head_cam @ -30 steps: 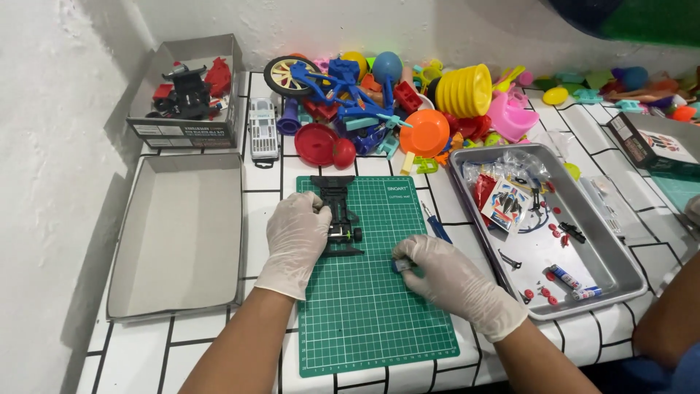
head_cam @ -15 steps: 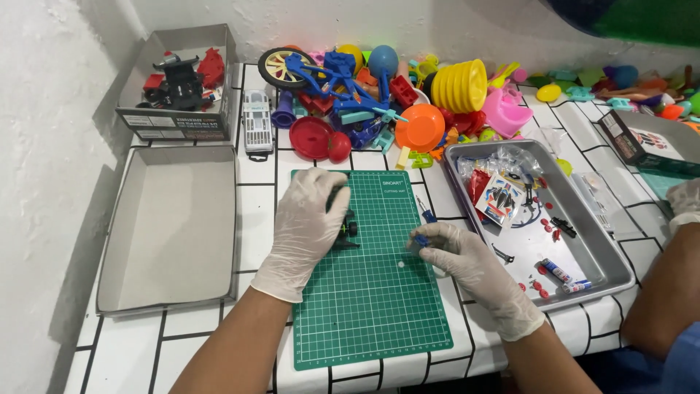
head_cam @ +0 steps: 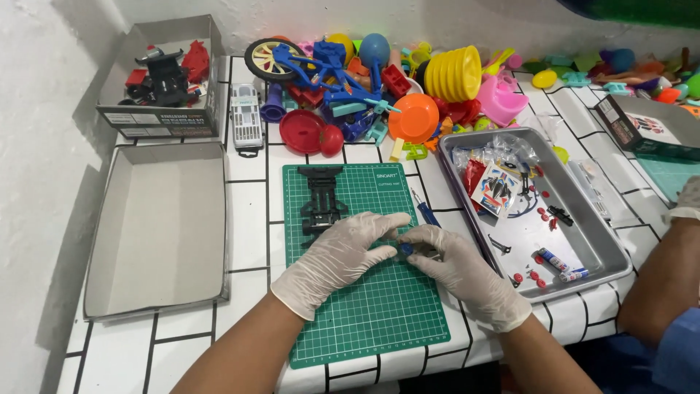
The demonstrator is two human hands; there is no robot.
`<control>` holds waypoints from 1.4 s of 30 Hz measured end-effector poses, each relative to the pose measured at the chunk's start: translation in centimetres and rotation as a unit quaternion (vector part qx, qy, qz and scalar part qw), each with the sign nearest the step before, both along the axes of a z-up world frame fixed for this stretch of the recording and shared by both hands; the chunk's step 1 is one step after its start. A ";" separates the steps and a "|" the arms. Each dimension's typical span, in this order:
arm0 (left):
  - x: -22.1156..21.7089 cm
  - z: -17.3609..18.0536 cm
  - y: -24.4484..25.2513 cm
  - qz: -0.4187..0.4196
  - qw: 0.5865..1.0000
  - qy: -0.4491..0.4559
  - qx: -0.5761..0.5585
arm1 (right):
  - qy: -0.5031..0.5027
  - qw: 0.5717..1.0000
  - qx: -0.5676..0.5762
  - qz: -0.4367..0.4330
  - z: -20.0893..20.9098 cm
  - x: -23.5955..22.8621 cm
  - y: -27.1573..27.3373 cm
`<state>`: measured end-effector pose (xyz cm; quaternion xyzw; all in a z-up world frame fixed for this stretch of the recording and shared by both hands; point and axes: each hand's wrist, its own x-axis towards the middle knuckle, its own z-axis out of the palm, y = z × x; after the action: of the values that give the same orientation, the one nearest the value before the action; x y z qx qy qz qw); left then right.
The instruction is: The person assembles a black plastic toy chassis on a green cutting mat, inserting small components and securing them by hand. They handle a blue cylindrical part and a small black piece, fitting them into the chassis while surrounded by various colorful toys and parts on the table.
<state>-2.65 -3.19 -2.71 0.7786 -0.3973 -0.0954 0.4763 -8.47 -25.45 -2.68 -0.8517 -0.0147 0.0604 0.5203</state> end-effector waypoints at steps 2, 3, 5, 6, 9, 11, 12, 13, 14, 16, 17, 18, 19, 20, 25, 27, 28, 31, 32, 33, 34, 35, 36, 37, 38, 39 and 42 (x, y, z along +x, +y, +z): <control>0.1 -0.6 -0.3 -0.001 1.000 -0.010 0.002 | -0.009 1.000 -0.006 -0.003 -0.1 -0.1 0.2; 0.1 -0.8 -0.4 -0.001 1.000 -0.020 0.003 | -0.019 1.000 -0.013 -0.004 -0.1 -0.2 0.3; 0.2 -1.0 -0.6 0.001 0.999 -0.019 0.027 | -0.028 0.999 -0.021 0.010 0.1 0.0 0.2; 0.2 -1.0 -0.6 0.004 0.999 -0.018 0.051 | -0.037 0.999 -0.029 0.026 0.2 0.1 0.2; -0.1 -0.3 -0.7 0.007 0.997 -0.010 0.070 | -0.051 0.998 -0.026 0.038 0.6 0.0 0.6; -0.1 -0.8 -1.2 0.011 0.996 -0.020 0.085 | -0.059 0.997 -0.033 0.042 0.9 0.0 0.6; -0.1 -1.0 -1.5 0.015 0.994 -0.031 0.100 | -0.067 0.996 -0.040 0.046 1.1 0.1 0.7; -0.1 -1.2 -1.6 0.014 0.994 -0.031 0.100 | -0.067 0.996 -0.040 0.045 0.9 0.1 0.4; -0.1 -1.3 -1.7 0.020 0.992 -0.043 0.113 | -0.076 0.994 -0.053 0.059 0.7 0.2 0.1; -0.3 -1.1 -1.9 0.025 0.990 -0.054 0.127 | -0.085 0.992 -0.066 0.073 0.6 0.1 0.1; -0.5 -0.7 -1.9 0.028 0.989 -0.046 0.138 | -0.077 0.994 -0.057 0.055 0.7 -0.1 0.4; -0.6 -0.2 -1.9 0.031 0.988 -0.039 0.149 | -0.070 0.996 -0.048 0.036 0.8 -0.3 0.6; -0.6 -0.3 -1.9 0.031 0.988 -0.039 0.149 | -0.070 0.996 -0.048 0.036 0.3 -0.2 0.2; -0.5 -0.4 -2.0 0.032 0.988 -0.035 0.148 | -0.054 0.997 -0.047 0.026 -0.1 -0.1 -0.1; -0.4 -1.3 -2.1 0.038 0.989 -0.018 0.138 | 0.001 0.999 -0.039 -0.005 0.7 -0.4 0.4; -0.4 -1.4 -2.4 0.046 0.990 -0.015 0.134 | 0.055 0.998 0.001 -0.043 3.5 -1.2 2.0; -0.4 -1.4 -2.4 0.045 0.990 -0.015 0.135 | 0.055 0.998 0.001 -0.044 3.5 -0.9 1.9; -0.4 -1.7 -2.3 0.049 0.993 -0.021 0.103 | 0.060 0.998 -0.013 -0.004 2.9 -0.1 0.9; -0.3 -2.1 -2.4 0.051 0.993 -0.025 0.101 | 0.076 0.997 -0.018 -0.022 2.0 0.3 0.4; -0.3 -2.4 -2.4 0.052 0.993 -0.028 0.099 | 0.091 0.995 -0.022 -0.039 1.2 0.6 -0.2; -0.2 -2.6 -2.5 0.052 0.993 -0.028 0.100 | 0.091 0.995 -0.021 -0.039 1.3 0.8 -0.1; -0.1 -2.9 -2.5 0.055 0.992 -0.035 0.104 | 0.113 0.992 -0.037 -0.045 1.4 1.0 0.0; -0.1 -3.1 -2.6 0.057 0.992 -0.042 0.107 | 0.135 0.988 -0.052 -0.050 1.5 1.2 0.1; -0.1 -3.2 -2.6 0.057 0.992 -0.042 0.108 | 0.136 0.988 -0.052 -0.051 2.0 1.2 0.4; -0.1 -3.2 -2.6 0.056 0.992 -0.043 0.109 | 0.141 0.987 -0.056 -0.048 2.5 1.3 0.7; 0.0 -3.3 -2.6 0.056 0.991 -0.043 0.110 | 0.146 0.986 -0.061 -0.045 3.0 1.4 1.1; -0.2 -3.3 -2.5 0.049 0.990 -0.038 0.126 | 0.180 0.979 -0.089 -0.029 3.0 1.9 0.9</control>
<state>-2.90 -5.70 -5.99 0.8538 -0.3613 -0.0918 0.3634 -6.60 -24.54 0.36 -0.8697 0.1099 0.1988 0.4383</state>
